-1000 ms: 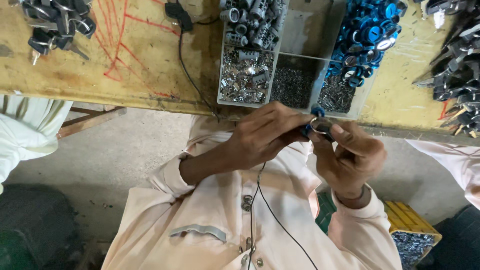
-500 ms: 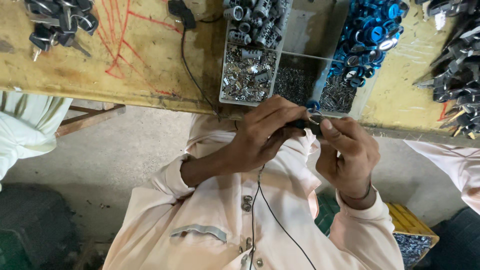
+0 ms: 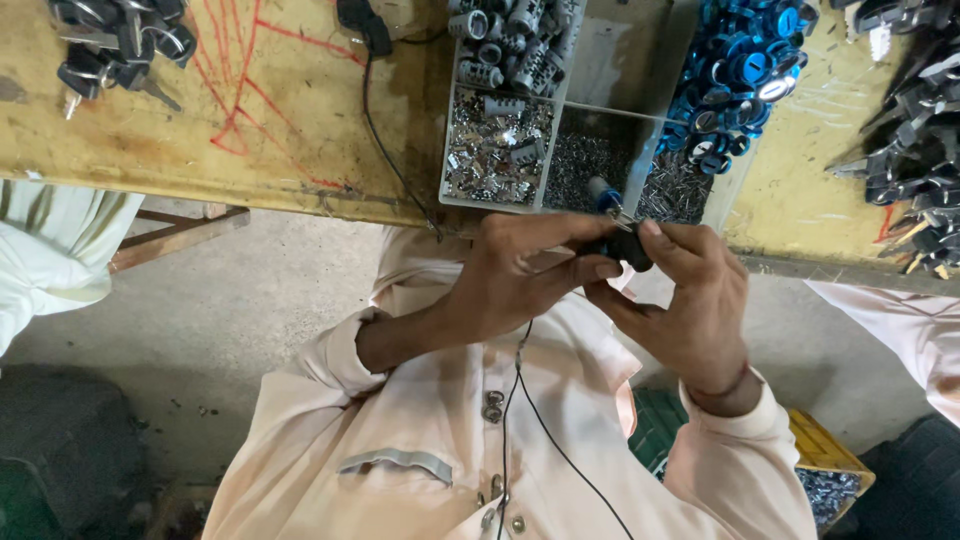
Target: The person sits at a workbench assembling padlock components. They pick small metal lock parts and blue plastic pieces from a compartment tray, fit them together by hand, and place finished assemblies back into the tray compartments, repeating the cycle.
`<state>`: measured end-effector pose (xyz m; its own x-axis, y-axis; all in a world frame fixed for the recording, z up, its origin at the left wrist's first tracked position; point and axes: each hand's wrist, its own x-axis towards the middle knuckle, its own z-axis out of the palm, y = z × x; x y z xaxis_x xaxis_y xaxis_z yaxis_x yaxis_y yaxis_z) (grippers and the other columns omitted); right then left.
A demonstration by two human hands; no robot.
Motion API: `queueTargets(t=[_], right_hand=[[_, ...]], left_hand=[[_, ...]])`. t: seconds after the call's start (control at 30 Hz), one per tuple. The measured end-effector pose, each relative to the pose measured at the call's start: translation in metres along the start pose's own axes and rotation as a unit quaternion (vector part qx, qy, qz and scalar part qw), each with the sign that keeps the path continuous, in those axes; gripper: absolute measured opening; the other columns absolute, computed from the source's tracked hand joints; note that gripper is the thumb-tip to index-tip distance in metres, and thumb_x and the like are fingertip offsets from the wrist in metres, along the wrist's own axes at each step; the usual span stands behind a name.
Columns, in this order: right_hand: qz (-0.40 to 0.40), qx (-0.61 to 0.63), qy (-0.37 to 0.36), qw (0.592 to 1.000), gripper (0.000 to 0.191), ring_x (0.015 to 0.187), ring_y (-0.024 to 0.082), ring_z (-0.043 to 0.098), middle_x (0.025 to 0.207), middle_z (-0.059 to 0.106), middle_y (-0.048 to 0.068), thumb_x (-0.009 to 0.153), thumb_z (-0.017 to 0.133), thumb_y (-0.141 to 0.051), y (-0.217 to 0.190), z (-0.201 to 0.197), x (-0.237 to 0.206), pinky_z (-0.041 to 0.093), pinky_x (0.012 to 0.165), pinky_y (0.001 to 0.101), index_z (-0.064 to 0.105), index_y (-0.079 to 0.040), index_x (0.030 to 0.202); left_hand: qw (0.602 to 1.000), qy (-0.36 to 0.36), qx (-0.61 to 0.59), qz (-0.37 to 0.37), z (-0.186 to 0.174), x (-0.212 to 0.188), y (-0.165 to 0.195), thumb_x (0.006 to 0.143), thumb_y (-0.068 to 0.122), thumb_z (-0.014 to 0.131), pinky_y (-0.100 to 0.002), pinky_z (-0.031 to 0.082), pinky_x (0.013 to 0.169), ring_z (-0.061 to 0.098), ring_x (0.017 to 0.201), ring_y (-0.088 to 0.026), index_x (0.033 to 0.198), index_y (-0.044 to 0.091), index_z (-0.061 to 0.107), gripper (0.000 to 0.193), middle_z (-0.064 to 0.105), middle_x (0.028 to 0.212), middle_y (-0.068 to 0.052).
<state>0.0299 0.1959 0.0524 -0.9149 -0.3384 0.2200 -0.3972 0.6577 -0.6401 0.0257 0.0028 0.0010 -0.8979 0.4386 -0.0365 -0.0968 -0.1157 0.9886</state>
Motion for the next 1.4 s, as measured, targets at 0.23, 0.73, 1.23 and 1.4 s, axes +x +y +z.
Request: queueTargets(t=[0.23,0.73,1.23,1.4], right_hand=[[-0.004,0.126,-0.124,0.984,0.054,0.092,0.02,0.071,0.116,0.068,0.013,0.086,0.078,-0.02,0.028,-0.07,0.018,0.056,0.075,0.0292,0.049,-0.001,0.127],[-0.059,-0.203,-0.171,0.962,0.013,0.086,0.024,0.062,0.092,0.054,0.007,0.093,0.07,-0.015,0.042,0.021,0.038,0.049,0.066,0.0384,0.061,-0.006,0.097],[-0.005,-0.159,-0.17,0.973,0.014,0.083,0.027,0.064,0.095,0.056,0.009,0.098,0.071,-0.015,0.031,0.021,0.037,0.049,0.064,0.0419,0.061,-0.005,0.102],[0.064,-0.009,-0.092,0.994,0.015,0.08,0.026,0.065,0.114,0.06,0.011,0.099,0.07,0.001,0.024,0.015,0.031,0.051,0.064,0.0381,0.063,-0.004,0.11]], left_hand=[[0.984,-0.06,0.131,0.103,-0.03,-0.009,0.014,0.108,0.021,0.068,-0.032,0.062,0.082,0.078,0.094,-0.018,0.108,0.007,0.072,0.015,0.077,0.107,-0.007],[0.789,0.086,0.608,0.027,-0.05,0.012,0.011,0.096,0.015,0.073,-0.038,0.053,0.06,0.07,0.079,-0.022,0.098,0.011,0.061,0.012,0.069,0.082,-0.004],[0.793,0.079,0.602,0.045,-0.05,0.007,0.011,0.103,0.014,0.067,-0.038,0.054,0.064,0.069,0.082,-0.022,0.102,0.009,0.06,0.009,0.066,0.086,-0.004],[0.844,0.097,0.524,0.06,-0.051,0.004,0.022,0.1,0.007,0.069,-0.041,0.054,0.066,0.068,0.084,-0.029,0.108,0.007,0.063,0.01,0.063,0.092,-0.009]])
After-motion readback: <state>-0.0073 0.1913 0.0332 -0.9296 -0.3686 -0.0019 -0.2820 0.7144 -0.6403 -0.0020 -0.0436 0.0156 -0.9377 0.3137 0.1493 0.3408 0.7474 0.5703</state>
